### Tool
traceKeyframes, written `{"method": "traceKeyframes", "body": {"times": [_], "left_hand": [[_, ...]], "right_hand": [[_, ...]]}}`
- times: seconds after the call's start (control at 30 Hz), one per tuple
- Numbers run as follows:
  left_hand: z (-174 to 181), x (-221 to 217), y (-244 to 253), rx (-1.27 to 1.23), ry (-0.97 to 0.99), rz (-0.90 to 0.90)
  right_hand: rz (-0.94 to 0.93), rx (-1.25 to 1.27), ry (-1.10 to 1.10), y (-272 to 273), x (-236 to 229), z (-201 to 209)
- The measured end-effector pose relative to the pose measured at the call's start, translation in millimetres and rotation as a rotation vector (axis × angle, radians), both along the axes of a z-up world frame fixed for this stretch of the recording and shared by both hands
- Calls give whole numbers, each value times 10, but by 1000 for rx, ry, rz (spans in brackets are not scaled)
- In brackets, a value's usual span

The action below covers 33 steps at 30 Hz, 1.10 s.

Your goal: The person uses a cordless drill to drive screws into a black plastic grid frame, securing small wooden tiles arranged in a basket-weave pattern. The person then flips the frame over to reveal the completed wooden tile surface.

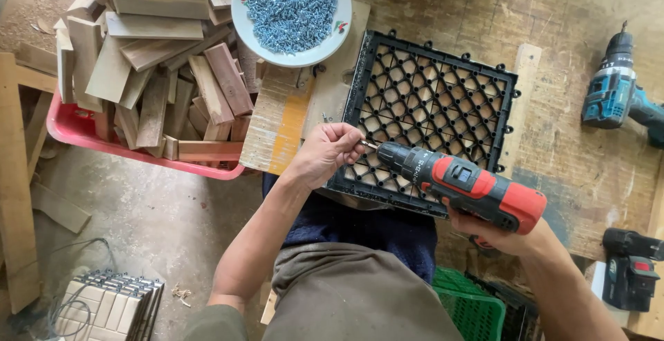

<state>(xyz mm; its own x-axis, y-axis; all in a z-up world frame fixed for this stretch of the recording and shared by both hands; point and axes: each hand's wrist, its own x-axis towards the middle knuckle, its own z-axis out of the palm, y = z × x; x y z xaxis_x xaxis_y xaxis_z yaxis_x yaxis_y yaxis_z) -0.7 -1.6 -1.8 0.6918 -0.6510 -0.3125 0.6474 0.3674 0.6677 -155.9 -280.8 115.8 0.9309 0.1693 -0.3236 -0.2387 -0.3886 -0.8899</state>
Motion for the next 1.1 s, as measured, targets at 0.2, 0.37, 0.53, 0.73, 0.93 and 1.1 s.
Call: {"method": "traceKeyframes", "body": {"times": [0.2,0.37,0.53,0.73,0.93,1.1], "left_hand": [[56,3,-29,127,-5,-50],[231,113,86,436,-241,-92],[141,303,252,1081,-787,-79],[-290,332,282,1246,-1080,-269],[-613,376,290,1155,-1202,-51],[-724,440,281,1119,-1323,70]], "right_hand": [[102,-207,-147,-123,17,-89],[24,-431,109,-315,60,-30],[98,-542,265,-176,425,325],[232,-742,438,99,840,540],[290,-798,456,281,1080,591],[488,-951,528,536,1338,770]]}}
